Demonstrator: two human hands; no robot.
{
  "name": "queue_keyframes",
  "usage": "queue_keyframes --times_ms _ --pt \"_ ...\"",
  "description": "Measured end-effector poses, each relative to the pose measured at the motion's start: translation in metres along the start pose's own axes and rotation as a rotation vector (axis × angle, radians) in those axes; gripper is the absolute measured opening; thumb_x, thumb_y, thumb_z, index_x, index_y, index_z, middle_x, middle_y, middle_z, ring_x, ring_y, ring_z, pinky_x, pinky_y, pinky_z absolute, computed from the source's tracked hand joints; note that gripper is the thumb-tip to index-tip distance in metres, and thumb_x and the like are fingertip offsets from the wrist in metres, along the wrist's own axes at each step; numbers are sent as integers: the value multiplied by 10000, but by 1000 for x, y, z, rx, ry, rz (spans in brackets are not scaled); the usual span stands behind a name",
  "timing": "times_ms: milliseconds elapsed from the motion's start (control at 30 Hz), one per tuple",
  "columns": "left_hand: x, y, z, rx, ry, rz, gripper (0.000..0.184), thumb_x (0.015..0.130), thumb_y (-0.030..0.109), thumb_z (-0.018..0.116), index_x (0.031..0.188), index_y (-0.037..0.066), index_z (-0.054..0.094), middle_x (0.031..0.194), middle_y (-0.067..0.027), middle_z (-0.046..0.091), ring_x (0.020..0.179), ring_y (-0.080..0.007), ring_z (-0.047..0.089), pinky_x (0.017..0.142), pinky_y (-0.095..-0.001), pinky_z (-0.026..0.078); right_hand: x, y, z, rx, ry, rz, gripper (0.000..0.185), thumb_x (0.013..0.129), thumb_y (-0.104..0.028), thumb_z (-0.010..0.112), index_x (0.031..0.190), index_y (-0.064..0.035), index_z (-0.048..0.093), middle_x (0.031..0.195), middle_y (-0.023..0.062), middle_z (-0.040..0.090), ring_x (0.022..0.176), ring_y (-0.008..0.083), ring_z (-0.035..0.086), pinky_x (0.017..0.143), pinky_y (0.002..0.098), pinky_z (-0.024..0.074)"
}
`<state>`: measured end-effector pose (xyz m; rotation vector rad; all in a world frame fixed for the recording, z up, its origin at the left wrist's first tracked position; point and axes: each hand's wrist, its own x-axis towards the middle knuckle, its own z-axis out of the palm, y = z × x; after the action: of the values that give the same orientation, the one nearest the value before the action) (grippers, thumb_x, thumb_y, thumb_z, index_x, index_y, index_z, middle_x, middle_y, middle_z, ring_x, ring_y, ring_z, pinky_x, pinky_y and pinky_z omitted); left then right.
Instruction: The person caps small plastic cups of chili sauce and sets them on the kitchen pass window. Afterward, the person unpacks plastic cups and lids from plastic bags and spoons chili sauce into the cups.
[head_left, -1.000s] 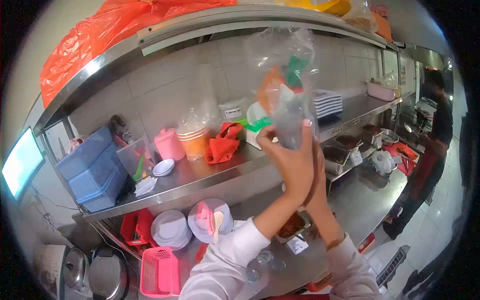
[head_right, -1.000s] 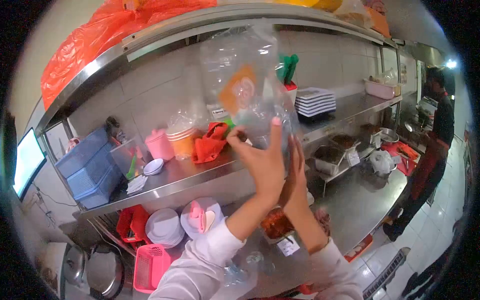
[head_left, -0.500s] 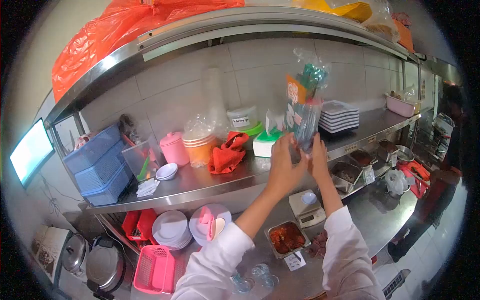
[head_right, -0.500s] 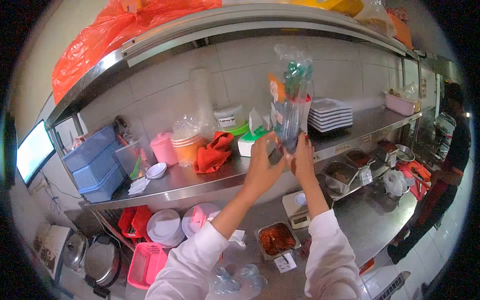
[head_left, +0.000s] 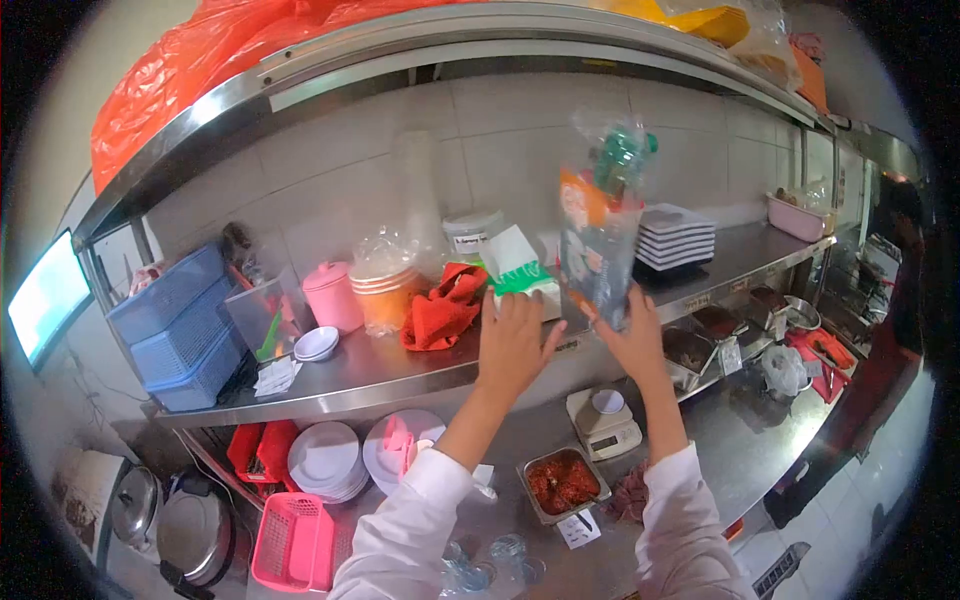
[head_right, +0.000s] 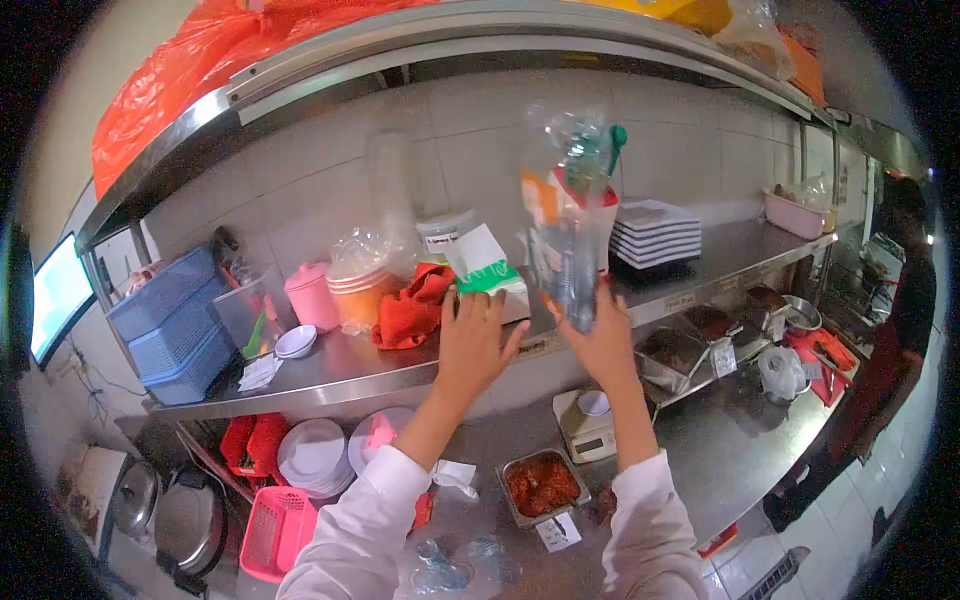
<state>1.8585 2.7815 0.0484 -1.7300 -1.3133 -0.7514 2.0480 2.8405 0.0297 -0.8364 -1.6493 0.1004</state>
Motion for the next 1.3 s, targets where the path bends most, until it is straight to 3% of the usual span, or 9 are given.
queue_keyframes --times_ms 467,533,600,667,733,833,1000,1133,1300 --pt "-88 -23 -78 -216 -112 -24 453 860 313 619 1231 64 548 1157 -132 564 1192 -304 491 1120 -514 204 33 3 67 -596 -186 68 613 870 -405 598 1299 20 495 1157 252 601 1078 401 558 955 535 392" --pt "-127 -27 -101 -314 -127 -134 428 844 281 638 1201 58 562 1159 -132 566 1176 -306 498 1103 -510 227 16 -17 43 -483 -169 60 486 878 -363 614 1186 10 573 1111 229 618 1046 392 571 932 531 405" --pt "-181 -29 -113 -301 -198 -193 432 831 256 637 1200 47 557 1142 -131 569 1142 -315 503 1061 -495 276 -21 -26 27 -270 145 -187 335 862 -260 661 1055 9 613 1032 190 635 993 366 593 891 470 452" --pt "-253 -25 -113 -434 -406 -444 455 807 266 665 1197 54 563 1104 -124 570 1096 -325 507 1010 -484 315 -78 -60 -1 -226 89 -232 203 851 -127 668 978 22 613 977 157 636 916 315 620 829 388 491" --pt "-317 -5 -113 -453 -475 -512 484 780 278 691 1189 50 566 1088 -130 560 1077 -340 493 962 -475 338 -155 -86 -10 135 -115 178 91 853 -55 639 928 -5 631 864 130 641 797 248 643 698 387 505" --pt "-380 28 -120 -567 -661 -561 524 761 271 711 1199 37 543 1217 -186 515 1185 -374 445 992 -475 334 -251 -96 -18 5 -1026 453 307 887 -315 617 1004 -33 646 976 207 654 919 389 619 829 445 481" --pt "-404 49 -107 -502 -606 -508 709 769 346 706 1355 67 422 1401 -191 352 1294 -371 339 1061 -546 263 -398 -64 61 -164 -864 360 764 839 -446 654 1333 78 398 1248 280 520 1153 433 498 981 476 406" --pt "-444 51 -87 -423 -924 -168 612 740 394 704 1232 83 513 1380 -199 421 1329 -338 353 1111 -619 147 -431 -49 113 -370 -740 458 871 789 -467 700 1362 72 326 1287 305 471 1189 466 439 1005 498 373" --pt "-461 -5 -102 -392 -945 -305 474 681 242 720 1099 61 589 1222 -144 534 1290 -305 410 1111 -649 101 -411 -71 117 -186 -868 589 788 662 -390 823 1211 19 433 1209 241 492 1147 396 465 959 498 385"
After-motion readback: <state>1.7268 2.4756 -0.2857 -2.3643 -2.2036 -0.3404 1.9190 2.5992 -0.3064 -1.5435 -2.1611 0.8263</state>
